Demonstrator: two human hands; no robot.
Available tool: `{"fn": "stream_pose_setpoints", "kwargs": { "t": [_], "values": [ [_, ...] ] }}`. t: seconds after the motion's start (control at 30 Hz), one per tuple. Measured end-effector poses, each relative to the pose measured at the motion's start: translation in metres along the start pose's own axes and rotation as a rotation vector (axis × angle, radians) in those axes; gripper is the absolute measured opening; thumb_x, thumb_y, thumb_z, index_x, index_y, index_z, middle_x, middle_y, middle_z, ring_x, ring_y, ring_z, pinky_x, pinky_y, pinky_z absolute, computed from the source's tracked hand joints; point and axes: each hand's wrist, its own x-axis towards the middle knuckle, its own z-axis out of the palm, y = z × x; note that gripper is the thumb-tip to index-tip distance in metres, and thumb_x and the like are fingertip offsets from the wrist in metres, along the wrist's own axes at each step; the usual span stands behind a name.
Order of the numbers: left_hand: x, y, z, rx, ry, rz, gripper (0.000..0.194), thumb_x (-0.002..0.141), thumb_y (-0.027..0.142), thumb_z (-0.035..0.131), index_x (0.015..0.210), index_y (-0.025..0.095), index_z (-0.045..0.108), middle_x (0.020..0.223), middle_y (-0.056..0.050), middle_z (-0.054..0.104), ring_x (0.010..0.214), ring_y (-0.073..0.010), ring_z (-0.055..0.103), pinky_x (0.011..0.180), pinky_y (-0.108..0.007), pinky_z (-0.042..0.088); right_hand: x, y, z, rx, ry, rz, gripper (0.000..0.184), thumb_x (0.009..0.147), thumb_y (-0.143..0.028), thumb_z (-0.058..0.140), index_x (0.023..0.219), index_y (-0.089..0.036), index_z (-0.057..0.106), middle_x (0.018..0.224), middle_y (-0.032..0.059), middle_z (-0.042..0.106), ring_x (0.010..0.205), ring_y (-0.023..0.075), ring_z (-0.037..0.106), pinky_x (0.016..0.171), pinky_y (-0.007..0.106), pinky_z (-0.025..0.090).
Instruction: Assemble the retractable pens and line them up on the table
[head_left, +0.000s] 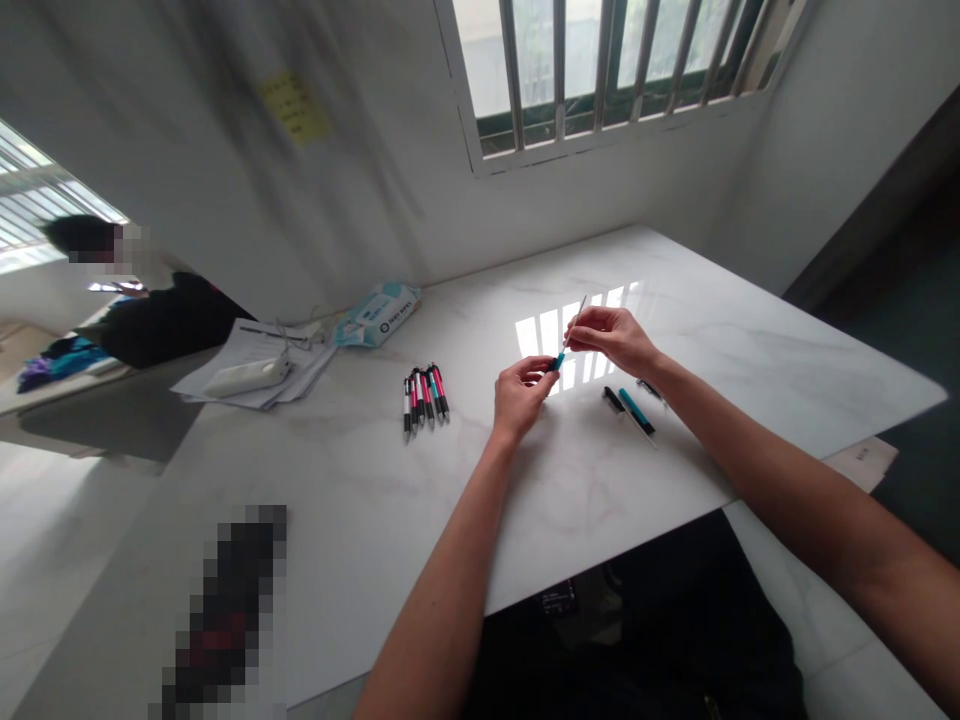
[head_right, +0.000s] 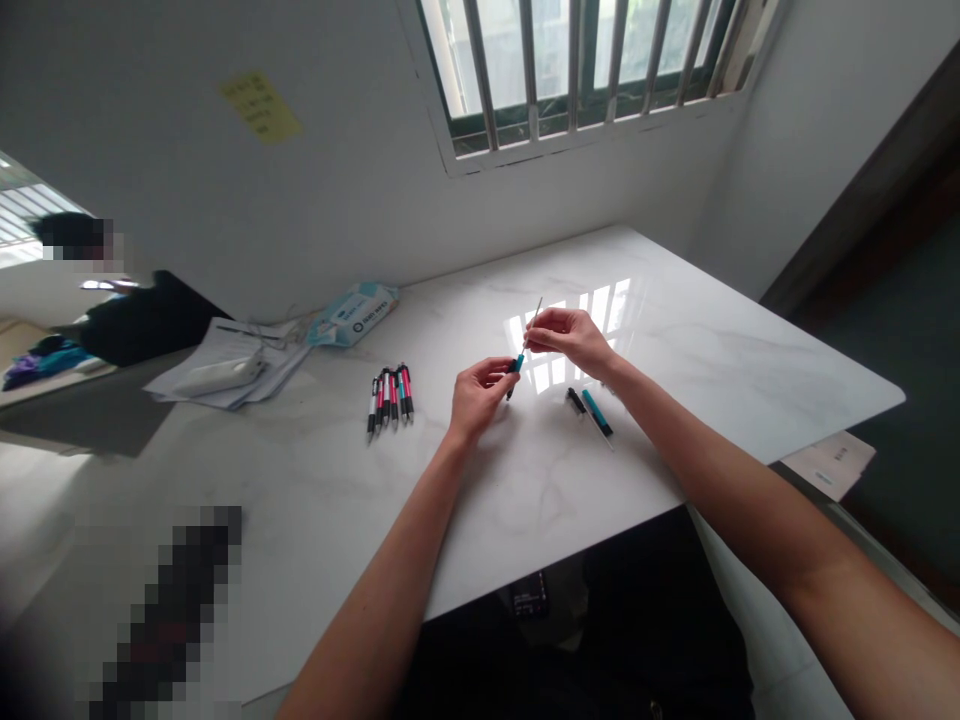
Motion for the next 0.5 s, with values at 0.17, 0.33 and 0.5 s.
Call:
{"fn": "stream_pose_setpoints", "kwargs": {
  "t": [0.17, 0.33, 0.5],
  "values": [
    [0.001, 0.000, -0.001, -0.023, 0.012, 0.015, 0.022, 0.079, 0.029, 0.081, 0.100, 0.021, 0.083, 0.096, -0.007, 0.080, 0.083, -0.0191, 0.073, 0.079, -0.031, 0.061, 0.001, -0.007, -0.013, -0.373, -0.080, -0.070, 0.051, 0.078, -0.072, 0.082, 0.093, -0.024, 0.084, 0.100, 0.0082, 0.082, 0.096, 0.0263, 0.074, 0.092, 0.043, 0.061],
    [0.000, 0.003, -0.002, -0.018, 0.034, 0.010, 0.022, 0.079, 0.027, 0.081, 0.100, 0.021, 0.083, 0.098, -0.007, 0.080, 0.087, -0.0201, 0.074, 0.081, -0.032, 0.062, 0.005, 0.003, -0.044, -0.821, 0.233, -0.001, 0.048, 0.086, -0.067, 0.075, 0.103, -0.022, 0.084, 0.099, 0.0113, 0.081, 0.088, 0.0263, 0.073, 0.085, 0.043, 0.059],
    [0.000, 0.004, -0.003, -0.003, 0.034, 0.010, 0.022, 0.080, 0.028, 0.081, 0.101, 0.022, 0.083, 0.099, -0.007, 0.080, 0.087, -0.0202, 0.073, 0.081, -0.032, 0.061, 0.002, 0.015, -0.050, -1.041, 0.083, 0.208, 0.026, 0.083, -0.040, 0.082, 0.102, -0.021, 0.085, 0.097, 0.0096, 0.081, 0.087, 0.0258, 0.072, 0.081, 0.040, 0.057]
  ]
}}
